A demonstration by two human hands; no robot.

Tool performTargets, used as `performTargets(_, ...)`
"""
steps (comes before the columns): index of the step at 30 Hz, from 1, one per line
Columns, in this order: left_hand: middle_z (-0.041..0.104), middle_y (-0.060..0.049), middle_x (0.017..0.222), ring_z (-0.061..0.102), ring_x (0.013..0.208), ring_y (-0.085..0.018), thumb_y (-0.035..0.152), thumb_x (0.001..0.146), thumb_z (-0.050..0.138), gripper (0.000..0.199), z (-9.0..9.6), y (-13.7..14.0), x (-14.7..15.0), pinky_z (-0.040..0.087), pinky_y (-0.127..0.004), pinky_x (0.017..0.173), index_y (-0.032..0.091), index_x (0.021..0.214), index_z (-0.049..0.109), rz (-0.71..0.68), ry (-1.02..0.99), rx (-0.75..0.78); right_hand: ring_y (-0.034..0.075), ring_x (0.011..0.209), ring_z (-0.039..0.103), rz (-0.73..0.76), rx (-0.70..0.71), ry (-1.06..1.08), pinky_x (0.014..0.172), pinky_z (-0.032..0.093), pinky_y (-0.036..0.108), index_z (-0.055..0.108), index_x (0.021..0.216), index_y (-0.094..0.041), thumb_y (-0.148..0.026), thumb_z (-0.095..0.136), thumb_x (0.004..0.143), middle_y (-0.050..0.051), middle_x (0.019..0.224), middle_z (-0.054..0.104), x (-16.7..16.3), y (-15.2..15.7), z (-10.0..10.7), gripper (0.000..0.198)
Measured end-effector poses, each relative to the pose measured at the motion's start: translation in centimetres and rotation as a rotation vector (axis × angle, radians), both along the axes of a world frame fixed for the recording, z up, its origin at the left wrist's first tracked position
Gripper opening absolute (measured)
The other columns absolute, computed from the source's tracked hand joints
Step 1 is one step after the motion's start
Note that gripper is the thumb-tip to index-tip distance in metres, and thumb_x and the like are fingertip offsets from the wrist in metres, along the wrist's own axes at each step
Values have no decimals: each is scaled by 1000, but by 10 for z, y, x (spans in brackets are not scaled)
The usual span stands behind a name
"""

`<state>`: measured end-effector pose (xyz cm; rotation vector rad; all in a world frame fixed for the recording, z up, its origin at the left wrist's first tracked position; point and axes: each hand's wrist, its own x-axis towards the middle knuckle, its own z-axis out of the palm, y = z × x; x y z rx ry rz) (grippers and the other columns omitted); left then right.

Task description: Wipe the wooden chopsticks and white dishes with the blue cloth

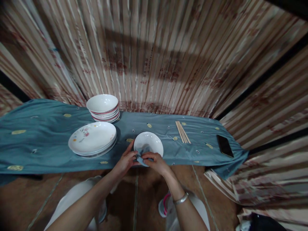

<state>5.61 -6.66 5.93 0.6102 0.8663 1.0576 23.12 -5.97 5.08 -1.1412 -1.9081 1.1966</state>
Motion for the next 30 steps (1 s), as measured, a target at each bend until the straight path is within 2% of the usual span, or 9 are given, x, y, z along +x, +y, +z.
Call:
performTargets(4,63,0,76,60,70,-17,22,67,64,91,-1,-1,-1,54,-35,66,24,147,21,-2,64,59,20,89,65,-59,62,-157,85,48,33,70,82,-20,-18,55,75,4,92,71,19,-4,-3,17)
performTargets(10,64,-3,95,59,80,-19,19,67,63,89,-1,0,-1,55,-37,70,29,147,23,3,117,54,21,89,65,-156,185,-416,81,48,32,68,83,-19,-10,49,73,6,94,69,32,2,-5,23)
performTargets(16,60,-1,80,58,77,-19,20,67,65,91,0,1,0,56,-42,70,27,147,22,5,97,47,20,95,61,-326,275,-659,85,46,30,66,93,-17,-7,43,77,8,98,67,30,24,-8,29)
performTargets(19,56,2,72,57,76,-18,20,68,65,90,-1,2,0,56,-43,71,27,147,22,4,95,48,22,101,60,-377,333,-641,90,45,32,65,97,-14,-5,40,80,11,104,66,24,35,-12,32)
performTargets(24,58,1,77,55,73,-14,18,70,64,90,-4,2,0,57,-41,71,30,147,20,1,78,32,23,112,55,-414,438,-509,100,42,39,63,109,-16,-8,39,83,13,119,61,13,48,-24,36)
performTargets(30,57,2,74,55,71,-14,19,69,66,90,-7,2,1,56,-38,69,30,147,21,5,51,39,23,125,46,-378,437,-308,109,34,42,58,123,-16,-17,40,86,12,133,51,-5,55,-37,41)
